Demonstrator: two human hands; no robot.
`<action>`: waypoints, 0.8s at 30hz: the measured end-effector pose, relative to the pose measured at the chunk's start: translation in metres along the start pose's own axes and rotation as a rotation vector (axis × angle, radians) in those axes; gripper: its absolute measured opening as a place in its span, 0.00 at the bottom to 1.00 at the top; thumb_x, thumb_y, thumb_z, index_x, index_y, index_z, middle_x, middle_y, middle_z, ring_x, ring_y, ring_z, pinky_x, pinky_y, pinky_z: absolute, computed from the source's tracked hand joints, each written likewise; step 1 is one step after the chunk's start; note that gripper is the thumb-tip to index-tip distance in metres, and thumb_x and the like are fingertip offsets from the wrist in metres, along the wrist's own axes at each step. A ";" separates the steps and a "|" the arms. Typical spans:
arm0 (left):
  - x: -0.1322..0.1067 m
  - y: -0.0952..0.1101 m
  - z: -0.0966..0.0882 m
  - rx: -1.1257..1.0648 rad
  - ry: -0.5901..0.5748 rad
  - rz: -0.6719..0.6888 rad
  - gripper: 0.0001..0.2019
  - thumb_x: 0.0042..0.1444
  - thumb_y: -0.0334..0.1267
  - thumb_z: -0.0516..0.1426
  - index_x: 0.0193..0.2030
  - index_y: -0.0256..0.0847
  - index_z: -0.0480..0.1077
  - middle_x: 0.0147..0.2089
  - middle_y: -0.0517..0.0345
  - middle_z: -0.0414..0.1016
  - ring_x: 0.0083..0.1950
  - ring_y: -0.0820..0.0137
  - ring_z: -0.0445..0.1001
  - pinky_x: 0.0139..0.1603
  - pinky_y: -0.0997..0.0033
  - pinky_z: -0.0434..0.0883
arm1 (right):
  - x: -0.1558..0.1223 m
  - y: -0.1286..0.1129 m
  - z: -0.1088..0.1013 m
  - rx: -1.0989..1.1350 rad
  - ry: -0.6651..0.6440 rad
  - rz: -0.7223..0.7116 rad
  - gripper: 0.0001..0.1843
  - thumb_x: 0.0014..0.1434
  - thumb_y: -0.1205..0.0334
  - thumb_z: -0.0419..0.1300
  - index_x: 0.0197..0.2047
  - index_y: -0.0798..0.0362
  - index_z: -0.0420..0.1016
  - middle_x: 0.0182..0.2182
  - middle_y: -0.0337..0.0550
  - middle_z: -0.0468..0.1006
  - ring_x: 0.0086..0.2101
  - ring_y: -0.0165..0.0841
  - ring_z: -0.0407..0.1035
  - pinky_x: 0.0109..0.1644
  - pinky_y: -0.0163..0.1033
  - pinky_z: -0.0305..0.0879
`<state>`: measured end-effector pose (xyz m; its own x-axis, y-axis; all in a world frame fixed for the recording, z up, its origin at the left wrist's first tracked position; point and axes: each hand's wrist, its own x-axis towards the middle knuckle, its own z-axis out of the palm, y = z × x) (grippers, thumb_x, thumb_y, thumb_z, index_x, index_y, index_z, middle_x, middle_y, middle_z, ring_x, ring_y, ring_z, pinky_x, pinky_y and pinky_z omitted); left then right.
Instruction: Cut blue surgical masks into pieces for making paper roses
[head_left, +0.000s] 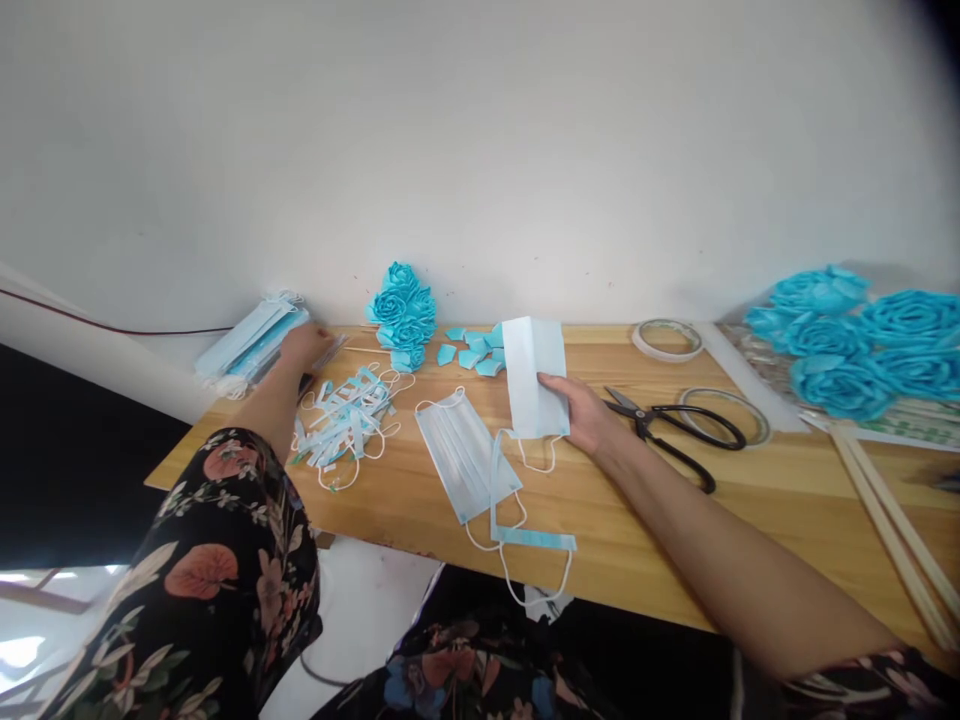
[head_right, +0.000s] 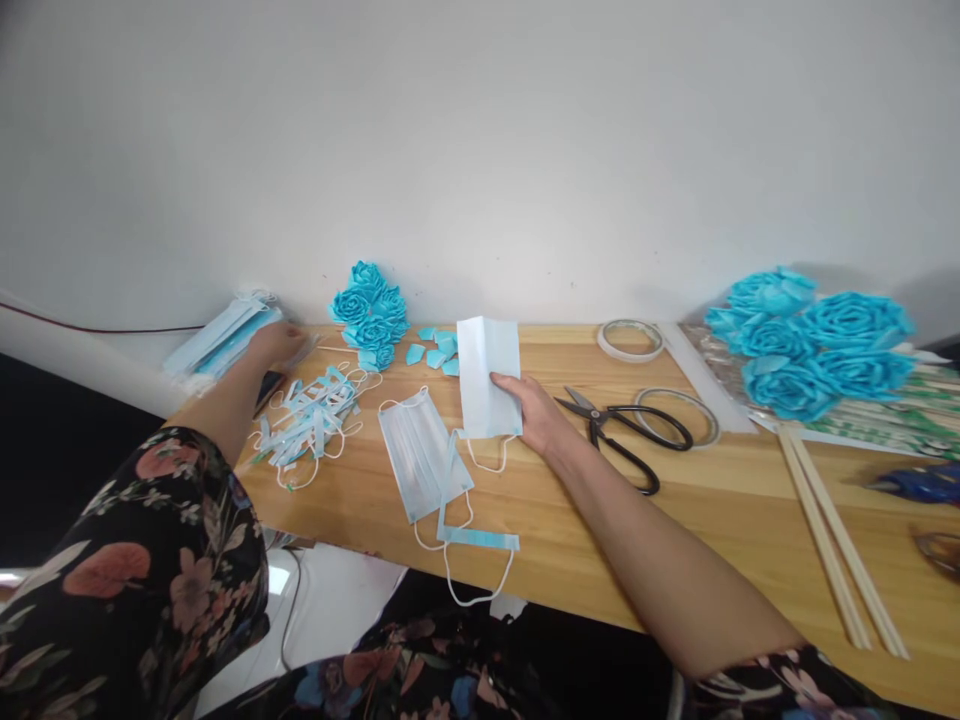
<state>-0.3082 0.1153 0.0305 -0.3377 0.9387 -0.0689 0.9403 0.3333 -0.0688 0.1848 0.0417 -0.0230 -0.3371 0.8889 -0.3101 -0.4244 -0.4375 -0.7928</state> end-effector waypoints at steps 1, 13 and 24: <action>0.000 -0.001 0.000 0.001 0.009 -0.027 0.26 0.63 0.54 0.52 0.53 0.32 0.75 0.55 0.35 0.78 0.54 0.48 0.76 0.49 0.61 0.70 | 0.000 0.000 0.000 -0.005 -0.006 -0.004 0.08 0.55 0.63 0.65 0.38 0.58 0.81 0.34 0.51 0.86 0.29 0.41 0.80 0.33 0.41 0.78; -0.009 0.015 0.006 0.016 -0.038 -0.018 0.30 0.60 0.41 0.60 0.66 0.28 0.65 0.63 0.36 0.73 0.61 0.51 0.73 0.54 0.69 0.67 | 0.003 0.004 -0.003 -0.008 -0.016 -0.013 0.10 0.53 0.62 0.66 0.38 0.58 0.81 0.32 0.49 0.86 0.30 0.41 0.80 0.30 0.39 0.77; -0.011 0.016 0.012 0.006 0.026 -0.032 0.25 0.63 0.37 0.57 0.65 0.27 0.66 0.62 0.39 0.74 0.57 0.57 0.73 0.52 0.70 0.65 | 0.003 0.003 -0.002 -0.001 -0.026 -0.021 0.07 0.52 0.62 0.68 0.34 0.57 0.81 0.29 0.47 0.85 0.26 0.37 0.77 0.31 0.38 0.75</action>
<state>-0.2900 0.1091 0.0183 -0.3667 0.9295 -0.0405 0.9286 0.3631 -0.0761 0.1846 0.0431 -0.0272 -0.3498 0.8939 -0.2802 -0.4308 -0.4191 -0.7992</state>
